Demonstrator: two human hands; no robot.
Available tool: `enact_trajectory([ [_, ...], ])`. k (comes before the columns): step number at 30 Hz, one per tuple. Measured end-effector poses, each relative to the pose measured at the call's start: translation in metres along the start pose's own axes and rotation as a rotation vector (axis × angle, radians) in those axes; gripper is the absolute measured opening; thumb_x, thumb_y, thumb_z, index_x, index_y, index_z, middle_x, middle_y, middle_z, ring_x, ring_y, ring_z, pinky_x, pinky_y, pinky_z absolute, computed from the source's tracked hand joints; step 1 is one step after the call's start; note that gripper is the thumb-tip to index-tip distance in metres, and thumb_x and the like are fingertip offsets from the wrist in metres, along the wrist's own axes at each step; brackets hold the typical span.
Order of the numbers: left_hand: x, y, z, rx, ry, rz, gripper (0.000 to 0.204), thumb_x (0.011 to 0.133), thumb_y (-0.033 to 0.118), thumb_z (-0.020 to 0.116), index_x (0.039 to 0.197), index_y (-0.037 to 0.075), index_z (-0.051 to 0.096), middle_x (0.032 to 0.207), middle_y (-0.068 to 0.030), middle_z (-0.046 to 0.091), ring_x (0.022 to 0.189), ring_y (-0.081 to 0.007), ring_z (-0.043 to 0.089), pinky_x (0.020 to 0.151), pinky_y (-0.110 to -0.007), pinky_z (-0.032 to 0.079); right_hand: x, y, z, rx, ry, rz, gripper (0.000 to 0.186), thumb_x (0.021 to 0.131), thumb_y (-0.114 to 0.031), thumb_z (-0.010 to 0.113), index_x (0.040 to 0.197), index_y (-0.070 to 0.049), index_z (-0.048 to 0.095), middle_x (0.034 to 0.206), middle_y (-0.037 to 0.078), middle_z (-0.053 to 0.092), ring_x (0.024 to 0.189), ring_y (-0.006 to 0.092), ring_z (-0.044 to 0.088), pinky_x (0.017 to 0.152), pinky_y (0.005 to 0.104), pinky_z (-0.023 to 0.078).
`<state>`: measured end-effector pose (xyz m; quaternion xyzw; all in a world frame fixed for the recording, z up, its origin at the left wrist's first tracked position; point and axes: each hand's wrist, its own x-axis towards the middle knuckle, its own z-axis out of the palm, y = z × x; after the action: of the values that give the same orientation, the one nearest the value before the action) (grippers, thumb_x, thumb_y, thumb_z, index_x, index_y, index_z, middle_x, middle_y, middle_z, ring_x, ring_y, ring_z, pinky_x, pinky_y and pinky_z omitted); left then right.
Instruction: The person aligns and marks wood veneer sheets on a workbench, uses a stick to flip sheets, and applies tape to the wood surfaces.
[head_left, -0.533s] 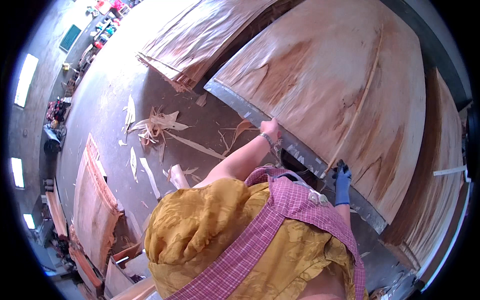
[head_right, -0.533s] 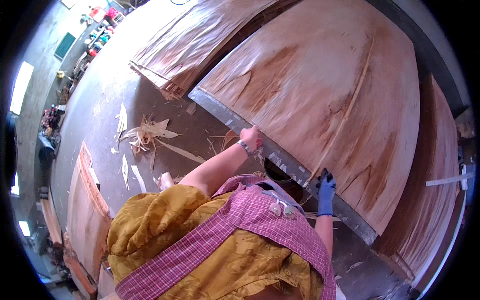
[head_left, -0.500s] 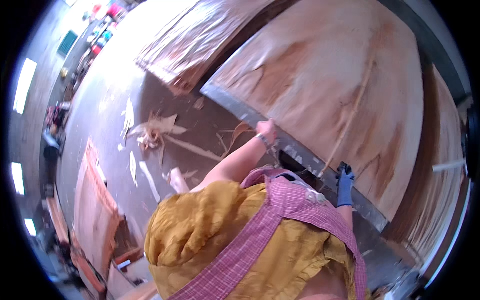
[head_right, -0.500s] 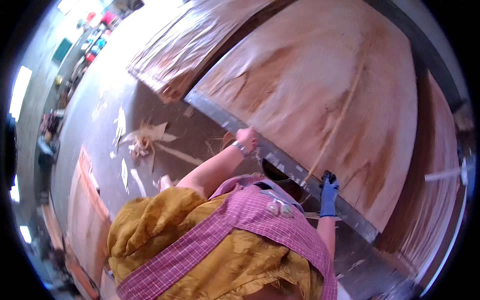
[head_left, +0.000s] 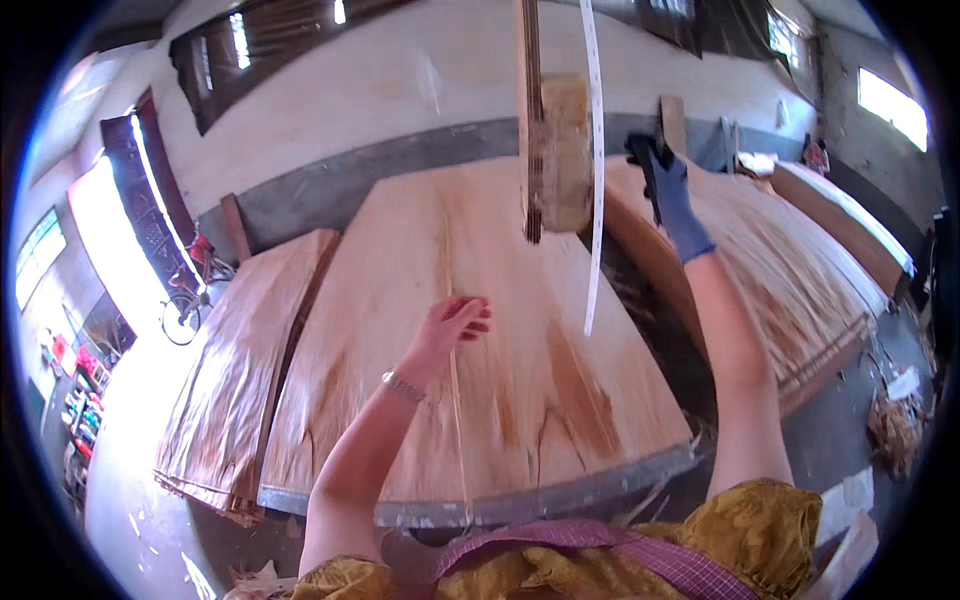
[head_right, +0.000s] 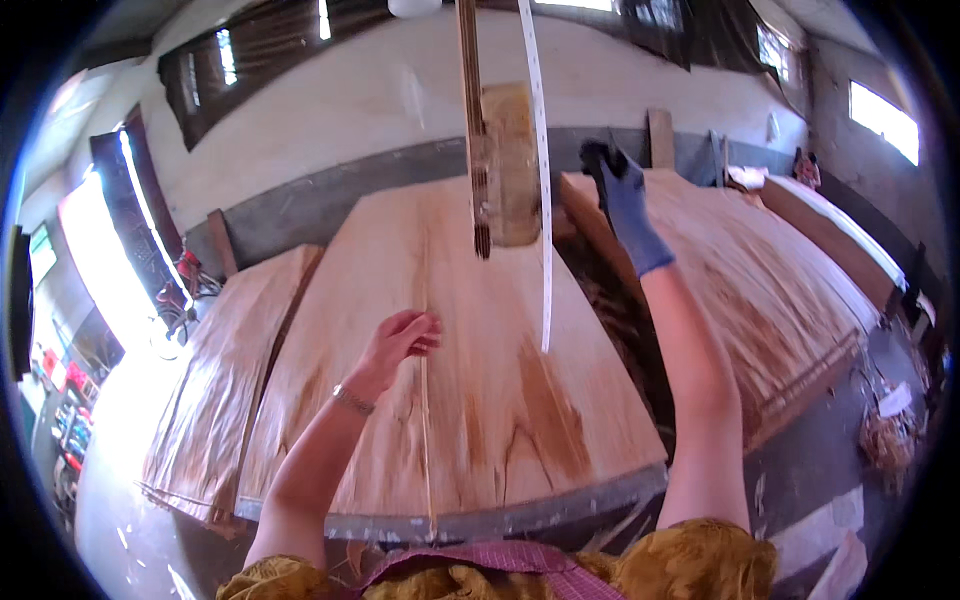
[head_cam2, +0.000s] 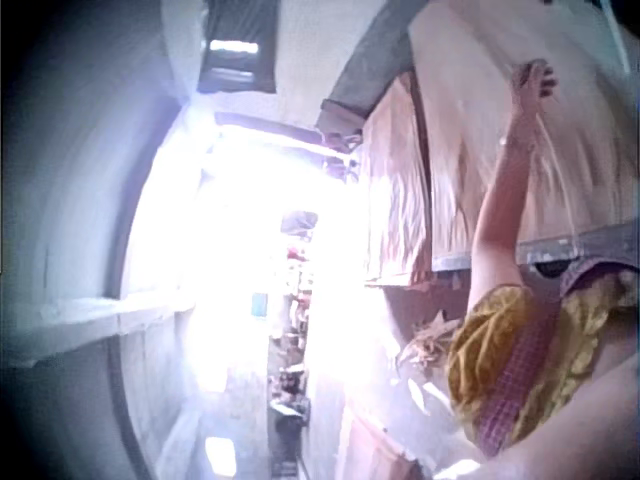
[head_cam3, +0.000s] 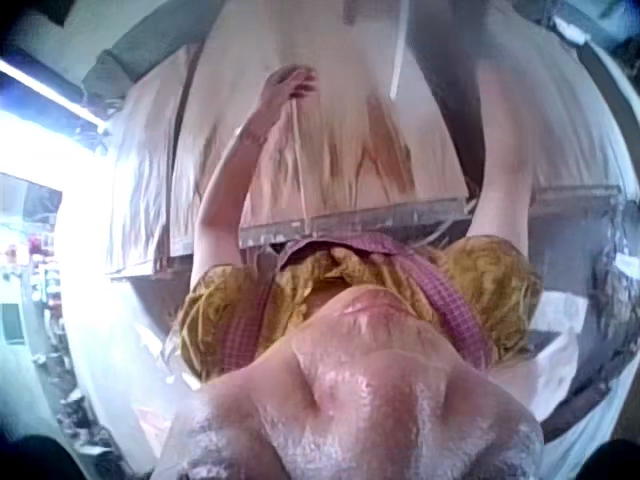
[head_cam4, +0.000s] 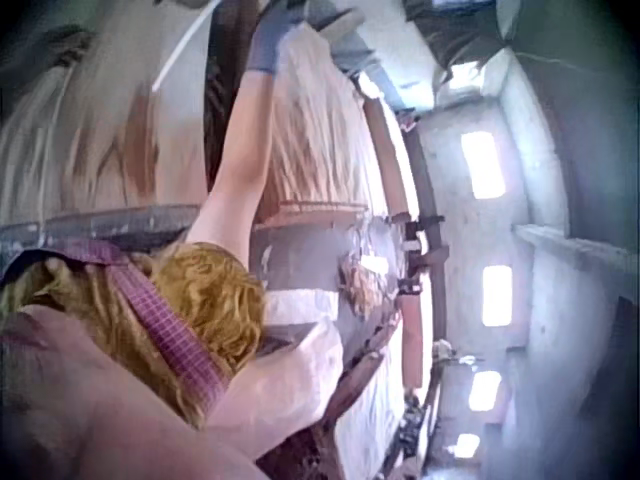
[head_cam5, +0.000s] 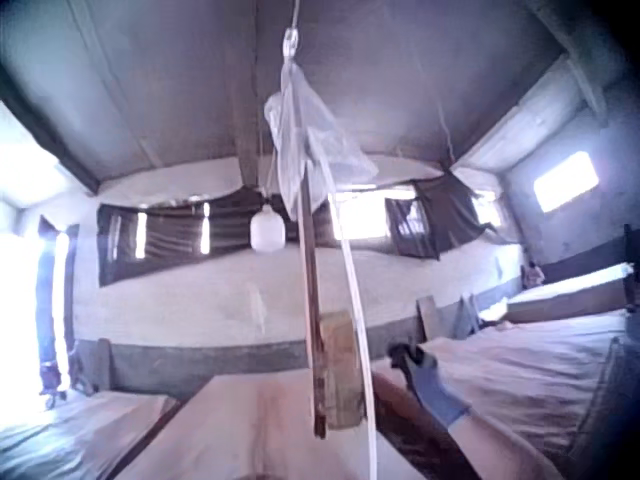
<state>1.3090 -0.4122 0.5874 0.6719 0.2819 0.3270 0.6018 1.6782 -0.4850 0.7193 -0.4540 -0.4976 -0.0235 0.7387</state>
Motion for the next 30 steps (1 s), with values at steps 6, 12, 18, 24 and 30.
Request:
enact_trajectory([
  [6, 0.037, 0.132, 0.085, 0.067, -0.102, 0.321, 0.026, 0.097, 0.026, 0.055, 0.11, 0.005, 0.062, 0.097, -0.0017, 0.066, 0.084, -0.0097, 0.062, 0.075, -0.025, 0.049, 0.122, -0.165, 0.051, -0.078, -0.116, -0.246, 0.03, 0.09, -0.039, 0.061, 0.105, -0.014, 0.07, 0.076, -0.004, 0.065, 0.05, 0.0017, 0.042, 0.042, 0.0186, 0.031],
  [12, 0.051, 0.208, 0.116, 0.145, 0.102, 0.745, 0.034, 0.099, 0.034, 0.049, 0.114, 0.006, 0.061, 0.102, -0.001, 0.065, 0.09, -0.0102, 0.06, 0.077, -0.028, 0.049, 0.044, -0.115, 0.044, 0.267, -0.224, -0.229, 0.015, 0.088, -0.019, 0.064, 0.094, -0.007, 0.071, 0.075, 0.0, 0.065, 0.065, 0.0065, 0.055, 0.058, 0.0233, 0.046],
  [18, 0.054, 0.223, 0.178, -0.182, -0.275, 0.582, 0.045, 0.101, 0.033, 0.045, 0.122, -0.007, 0.053, 0.119, -0.0205, 0.062, 0.112, -0.022, 0.056, 0.1, -0.033, 0.043, -0.045, -0.096, 0.021, 0.067, -0.112, -0.647, 0.014, 0.079, -0.015, 0.068, 0.089, -0.007, 0.064, 0.084, 0.009, 0.065, 0.076, 0.0254, 0.064, 0.067, 0.0335, 0.049],
  [24, 0.023, 0.192, 0.209, -0.553, -0.314, 0.491, 0.047, 0.1, 0.035, 0.046, 0.127, -0.004, 0.048, 0.125, -0.0206, 0.058, 0.116, -0.0278, 0.054, 0.099, -0.041, 0.044, -0.103, -0.117, -0.014, -0.211, 0.034, -0.579, 0.019, 0.081, -0.014, 0.066, 0.097, -0.008, 0.059, 0.083, 0.009, 0.065, 0.073, 0.0262, 0.063, 0.064, 0.0358, 0.049],
  [30, -0.052, 0.08, 0.118, -0.168, -0.361, 0.007, 0.029, 0.095, 0.026, 0.057, 0.114, 0.003, 0.059, 0.094, -0.0049, 0.064, 0.078, -0.0136, 0.065, 0.07, -0.03, 0.057, -0.228, -0.153, -0.023, 0.09, -0.412, 0.199, 0.033, 0.093, -0.017, 0.058, 0.123, -0.008, 0.05, 0.078, 0.005, 0.063, 0.066, 0.0089, 0.058, 0.061, 0.0273, 0.048],
])
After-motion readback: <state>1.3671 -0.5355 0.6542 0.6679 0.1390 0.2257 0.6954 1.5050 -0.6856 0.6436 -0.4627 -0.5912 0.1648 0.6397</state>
